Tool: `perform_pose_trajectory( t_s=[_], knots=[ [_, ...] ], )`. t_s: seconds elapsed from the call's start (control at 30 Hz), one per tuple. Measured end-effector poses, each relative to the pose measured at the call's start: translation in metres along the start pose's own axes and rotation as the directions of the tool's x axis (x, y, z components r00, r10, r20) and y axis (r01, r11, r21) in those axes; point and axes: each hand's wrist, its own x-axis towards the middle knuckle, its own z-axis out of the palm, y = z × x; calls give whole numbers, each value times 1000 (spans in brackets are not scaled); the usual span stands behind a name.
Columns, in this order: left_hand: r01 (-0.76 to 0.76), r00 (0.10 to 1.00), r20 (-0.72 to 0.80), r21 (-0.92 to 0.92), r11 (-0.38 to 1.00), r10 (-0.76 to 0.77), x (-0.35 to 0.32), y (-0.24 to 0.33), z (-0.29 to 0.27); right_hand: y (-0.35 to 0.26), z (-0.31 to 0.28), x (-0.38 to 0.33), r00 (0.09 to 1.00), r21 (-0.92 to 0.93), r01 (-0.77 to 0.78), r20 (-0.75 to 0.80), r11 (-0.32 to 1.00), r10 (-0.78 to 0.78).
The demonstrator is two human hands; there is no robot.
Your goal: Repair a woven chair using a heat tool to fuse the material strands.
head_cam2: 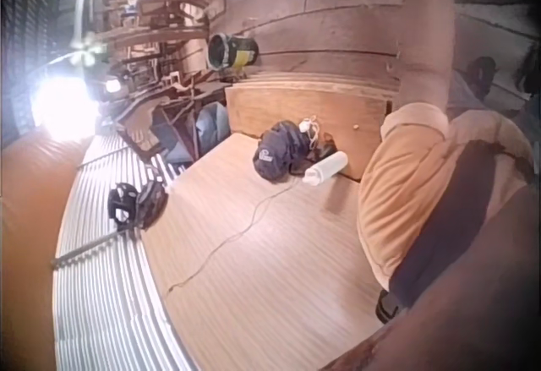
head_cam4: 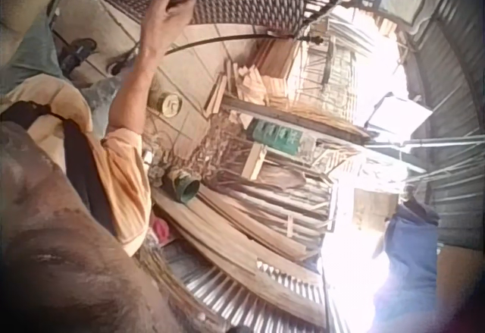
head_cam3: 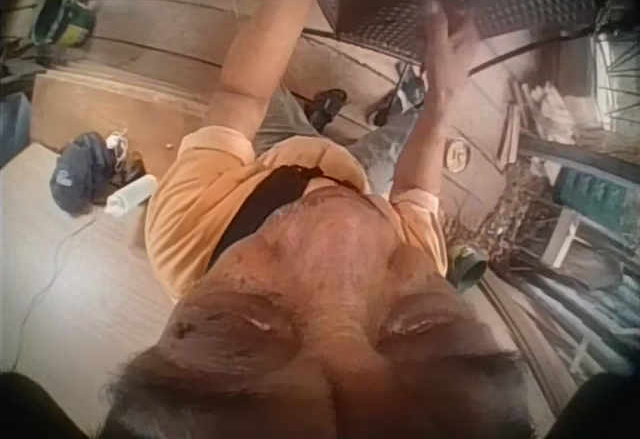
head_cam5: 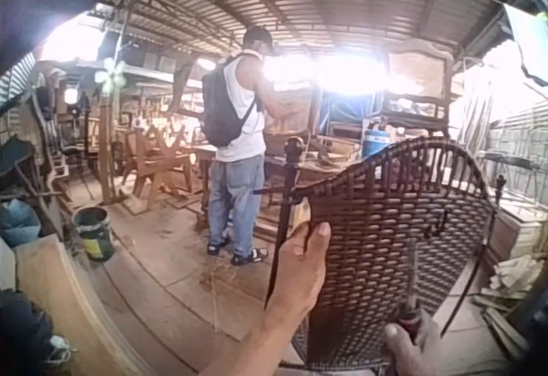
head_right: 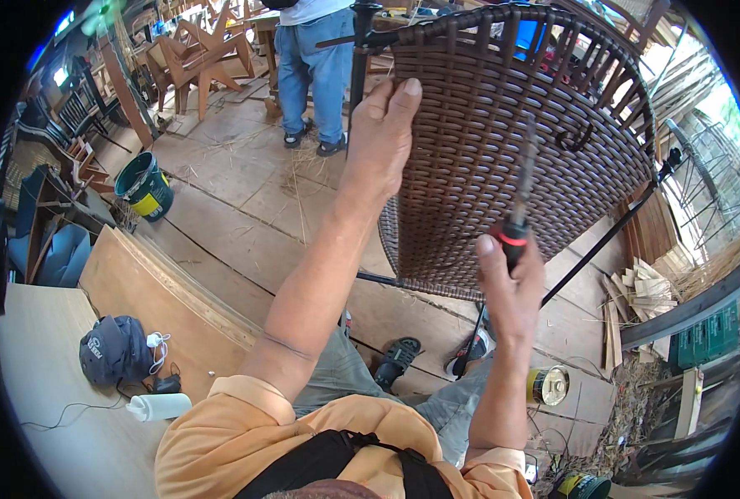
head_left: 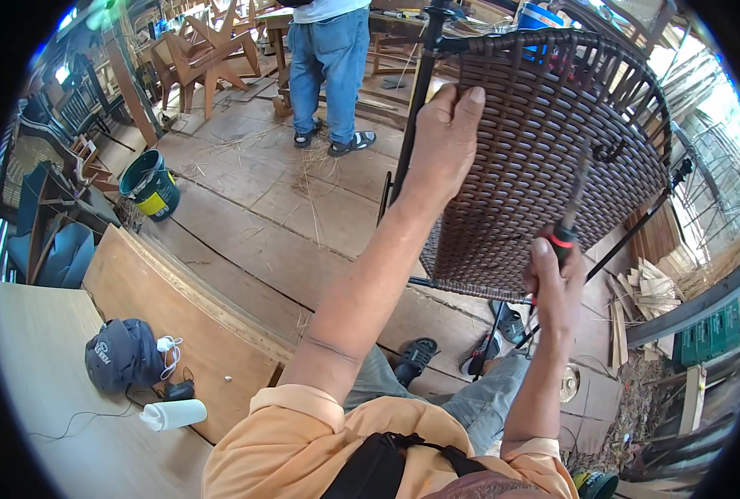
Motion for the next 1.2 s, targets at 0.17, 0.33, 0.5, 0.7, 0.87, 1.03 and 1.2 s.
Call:
perform_pose_trajectory(
  t_s=[0.17, 0.33, 0.5, 0.7, 0.87, 1.03, 1.2],
  knots=[
    [-38, 998, 67, 251, 967, 22, 2, 7, -10, -7, 38, -8, 998, 15, -46, 34, 999, 45],
    [130, 985, 119, -36, 991, -125, -5, 18, -17, -11, 44, -14, 992, -117, -31, 117, 993, 45],
    [127, 986, 128, -142, 982, -109, 1, 11, -19, -9, 49, -10, 981, -129, -73, 167, 989, 94],
    [145, 977, 173, -130, 981, -121, 2, 8, -23, -3, 54, -1, 973, -114, -111, 189, 987, 131],
    [141, 973, 201, -138, 980, -111, 3, 7, -27, -3, 60, 1, 970, -92, -89, 217, 992, 107],
    [205, 960, 226, -159, 966, -166, 1, 14, -28, -8, 62, 3, 966, -57, -137, 215, 989, 146],
    [133, 981, 162, -172, 976, -105, 4, 5, -27, -7, 67, 4, 966, -5, -127, 227, 992, 125]
  ],
)
